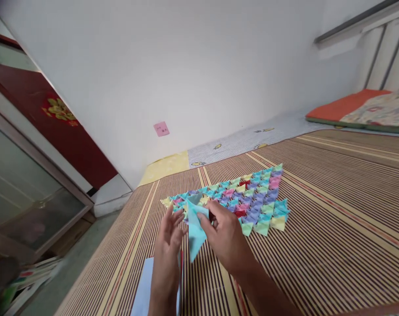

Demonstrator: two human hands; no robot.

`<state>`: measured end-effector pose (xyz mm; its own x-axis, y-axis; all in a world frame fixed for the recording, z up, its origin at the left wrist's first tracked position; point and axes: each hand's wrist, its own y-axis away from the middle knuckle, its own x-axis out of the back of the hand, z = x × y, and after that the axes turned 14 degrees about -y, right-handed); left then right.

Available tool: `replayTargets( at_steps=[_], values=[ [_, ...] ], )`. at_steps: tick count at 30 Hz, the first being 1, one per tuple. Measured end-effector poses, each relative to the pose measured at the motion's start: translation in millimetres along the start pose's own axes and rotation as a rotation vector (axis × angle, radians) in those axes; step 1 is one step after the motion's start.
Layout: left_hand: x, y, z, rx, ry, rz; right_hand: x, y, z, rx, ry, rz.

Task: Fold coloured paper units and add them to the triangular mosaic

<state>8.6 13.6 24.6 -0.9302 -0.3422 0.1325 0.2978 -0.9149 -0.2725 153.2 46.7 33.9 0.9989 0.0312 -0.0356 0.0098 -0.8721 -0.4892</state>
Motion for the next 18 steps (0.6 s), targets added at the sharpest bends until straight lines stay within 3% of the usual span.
replayTargets(
  at_steps=[4, 7, 10, 16, 18],
  values=[
    [-8.9, 14.5, -1.1, 0.061, -0.056, -0.133, -7.8, 4.1, 12.4, 0.112, 0.106, -0.042],
    [-11.3, 15.0, 1.7, 0.091, -0.101, -0.112, -13.7, 5.5, 18.0, 0.114, 0.092, -0.135],
    [-3.4, 8.7, -2.5, 0.127, -0.108, -0.049, -13.9, 5.5, 16.3, 0.037, 0.009, -0.154],
    [30.2, -2.7, -15.6, 0.316, 0.045, 0.050, 1.2, -0.3, 9.0, -0.166, -0.142, 0.026],
    [38.6, -2.8, -14.1, 0.318, 0.070, 0.020, 6.1, -3.1, 8.3, -0.221, -0.197, 0.030]
  ],
)
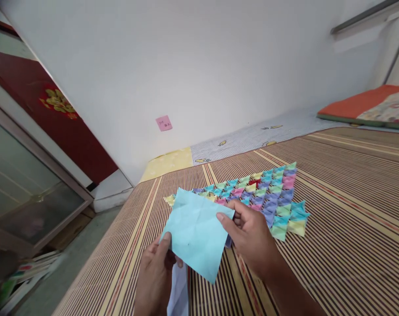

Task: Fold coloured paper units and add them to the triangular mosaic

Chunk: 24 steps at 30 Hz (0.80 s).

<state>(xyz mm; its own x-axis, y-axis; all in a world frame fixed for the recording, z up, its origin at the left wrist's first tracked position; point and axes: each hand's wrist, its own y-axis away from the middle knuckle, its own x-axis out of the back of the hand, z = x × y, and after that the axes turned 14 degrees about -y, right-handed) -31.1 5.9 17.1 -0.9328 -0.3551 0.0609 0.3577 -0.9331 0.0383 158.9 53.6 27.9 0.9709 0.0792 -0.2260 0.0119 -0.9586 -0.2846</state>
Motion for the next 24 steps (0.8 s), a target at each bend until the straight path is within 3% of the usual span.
replayTargets(
  at_steps=[4, 10, 14, 18, 24],
  values=[
    [7.5, 2.6, 6.5, -0.031, 0.076, -0.101, 6.9, -2.3, -0.2, -0.054, -0.066, -0.034],
    [10.0, -8.9, 1.2, -0.067, 0.468, -0.059, 14.5, -3.2, 2.5, -0.112, -0.187, -0.043],
    [-4.2, -9.7, -7.5, -0.096, 0.293, -0.136, 15.7, -3.4, 1.8, -0.110, -0.249, 0.012],
    [-29.1, 0.7, -4.4, -0.072, 0.064, -0.194, 14.9, -1.8, 2.9, -0.154, -0.189, -0.105],
    [-33.2, 0.2, -10.7, -0.072, 0.126, -0.014, 12.1, 2.0, 7.8, -0.232, -0.126, -0.303]
  ],
)
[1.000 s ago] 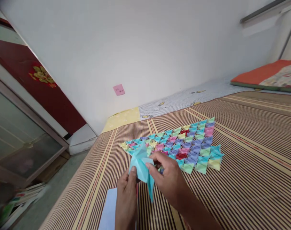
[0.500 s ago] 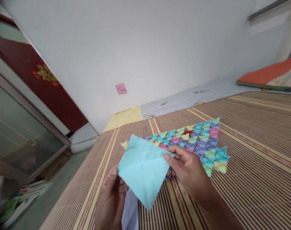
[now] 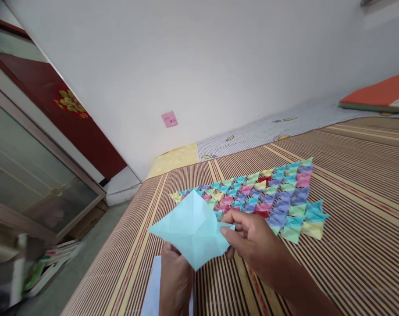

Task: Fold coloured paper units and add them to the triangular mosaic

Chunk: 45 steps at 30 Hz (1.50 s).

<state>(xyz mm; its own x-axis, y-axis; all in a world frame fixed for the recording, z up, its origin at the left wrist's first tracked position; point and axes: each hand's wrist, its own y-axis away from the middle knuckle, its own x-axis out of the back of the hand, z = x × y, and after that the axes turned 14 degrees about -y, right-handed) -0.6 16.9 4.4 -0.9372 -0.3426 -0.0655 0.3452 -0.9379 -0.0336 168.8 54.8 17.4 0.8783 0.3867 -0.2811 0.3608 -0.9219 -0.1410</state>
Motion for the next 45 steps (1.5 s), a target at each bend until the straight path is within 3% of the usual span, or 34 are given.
replayTargets(
  at_steps=[6, 9, 12, 16, 20, 23, 25, 30, 33, 37, 41, 45],
  values=[
    [9.5, -3.9, -7.9, -0.069, 0.072, -0.142, -1.8, -1.3, 5.2, -0.042, -0.005, -0.060],
    [9.6, -4.0, -5.2, -0.108, 0.078, -0.309, -1.0, -2.3, 0.0, -0.080, 0.004, -0.076],
    [9.2, -1.3, -2.9, -0.111, 0.014, -0.492, -1.2, 0.6, -10.0, -0.079, 0.118, -0.005],
    [6.2, 6.3, -0.7, -0.088, -0.129, -0.603, 3.1, 4.3, -11.8, -0.007, 0.362, 0.042],
    [4.4, 8.1, 0.8, -0.039, -0.092, -0.510, 12.5, 2.5, -4.0, 0.245, 0.767, 0.329],
    [5.3, 5.7, -1.5, -0.050, -0.035, -0.476, 13.1, 2.2, -6.3, 0.326, 0.813, 0.430],
    [5.7, 4.9, -5.1, -0.019, -0.040, -0.442, 10.2, 3.4, -11.5, 0.300, 0.746, 0.415],
    [3.4, 3.6, -14.5, 0.120, -0.038, -0.179, 9.2, 8.1, -17.8, 0.229, 0.618, 0.299],
    [-0.4, -0.5, -15.7, 0.234, 0.110, -0.062, 14.6, 9.5, -15.3, 0.167, 0.498, 0.182],
    [-5.3, -6.2, -10.3, 0.382, 0.395, 0.094, 20.4, 9.0, -14.1, 0.142, 0.381, 0.152],
    [-4.0, -7.2, 0.3, 0.438, 0.643, 0.046, 20.6, 7.0, -18.0, 0.138, 0.244, 0.158],
    [3.5, -6.4, 10.5, 0.424, 0.750, -0.025, 20.0, 6.2, -20.5, 0.125, 0.114, 0.172]
  ],
)
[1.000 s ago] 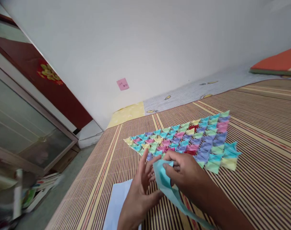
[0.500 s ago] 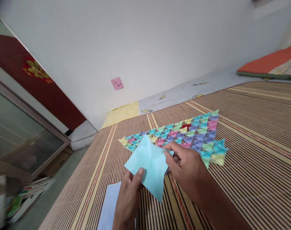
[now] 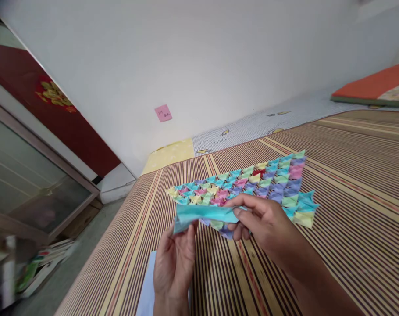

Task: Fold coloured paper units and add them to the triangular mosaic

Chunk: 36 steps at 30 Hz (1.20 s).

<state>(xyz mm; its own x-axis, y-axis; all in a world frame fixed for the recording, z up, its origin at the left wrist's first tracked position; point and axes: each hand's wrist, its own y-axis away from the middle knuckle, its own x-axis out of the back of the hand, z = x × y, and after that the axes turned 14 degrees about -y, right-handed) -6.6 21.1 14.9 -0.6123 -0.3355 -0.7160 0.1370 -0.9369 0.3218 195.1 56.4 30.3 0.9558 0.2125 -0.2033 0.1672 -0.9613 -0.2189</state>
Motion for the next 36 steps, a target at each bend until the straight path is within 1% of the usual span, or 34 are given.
replayTargets(
  at_steps=[3, 5, 7, 9, 11, 15, 17, 18, 21, 23, 25, 28, 31, 33, 36],
  values=[
    [0.0, 2.8, 6.7, 0.030, 0.046, -0.085, 1.1, -0.3, 1.4, -0.021, 0.026, -0.047],
    [0.0, 3.2, 9.3, 0.054, 0.090, -0.128, 0.9, -1.4, 3.3, 0.009, 0.093, -0.069],
    [0.7, 2.8, 10.0, 0.066, 0.110, -0.147, -0.5, -3.0, 5.1, 0.089, 0.172, -0.019],
    [2.3, 2.6, 8.6, 0.062, 0.058, -0.160, -2.8, -4.3, 6.4, 0.148, 0.229, 0.063],
    [3.3, 3.5, 4.8, 0.007, -0.049, -0.163, -5.7, -4.6, 7.0, 0.150, 0.221, 0.110],
    [-3.5, 9.5, -9.3, -0.191, -0.280, -0.192, -13.7, -2.0, 5.8, 0.117, 0.079, 0.153],
    [-10.4, 12.5, -17.7, -0.232, -0.395, -0.162, -19.0, 0.4, 4.5, 0.075, 0.026, 0.125],
    [-13.3, 13.4, -21.5, -0.249, -0.441, -0.122, -21.5, 1.8, 3.9, 0.049, 0.018, 0.099],
    [-16.6, 13.7, -28.3, -0.321, -0.569, -0.014, -27.2, 5.4, 2.3, -0.017, 0.064, -0.003],
    [-13.7, 13.1, -28.3, -0.355, -0.667, -0.008, -29.0, 6.6, 1.9, -0.050, 0.095, -0.085],
    [-8.9, 13.0, -25.9, -0.345, -0.754, -0.048, -29.6, 6.6, 2.2, -0.081, 0.079, -0.134],
    [-3.5, 13.5, -22.4, -0.299, -0.836, -0.103, -29.8, 5.3, 4.4, -0.066, 0.021, -0.092],
    [-3.7, 13.1, -22.1, -0.287, -0.870, -0.092, -30.5, 4.4, 7.3, -0.023, 0.003, -0.050],
    [-6.7, 12.7, -23.0, -0.313, -0.874, -0.062, -31.5, 4.2, 8.1, -0.008, 0.029, -0.049],
    [-12.0, 14.1, -24.4, -0.384, -0.887, 0.035, -33.2, 3.7, 7.6, 0.007, 0.088, -0.058]
  ],
)
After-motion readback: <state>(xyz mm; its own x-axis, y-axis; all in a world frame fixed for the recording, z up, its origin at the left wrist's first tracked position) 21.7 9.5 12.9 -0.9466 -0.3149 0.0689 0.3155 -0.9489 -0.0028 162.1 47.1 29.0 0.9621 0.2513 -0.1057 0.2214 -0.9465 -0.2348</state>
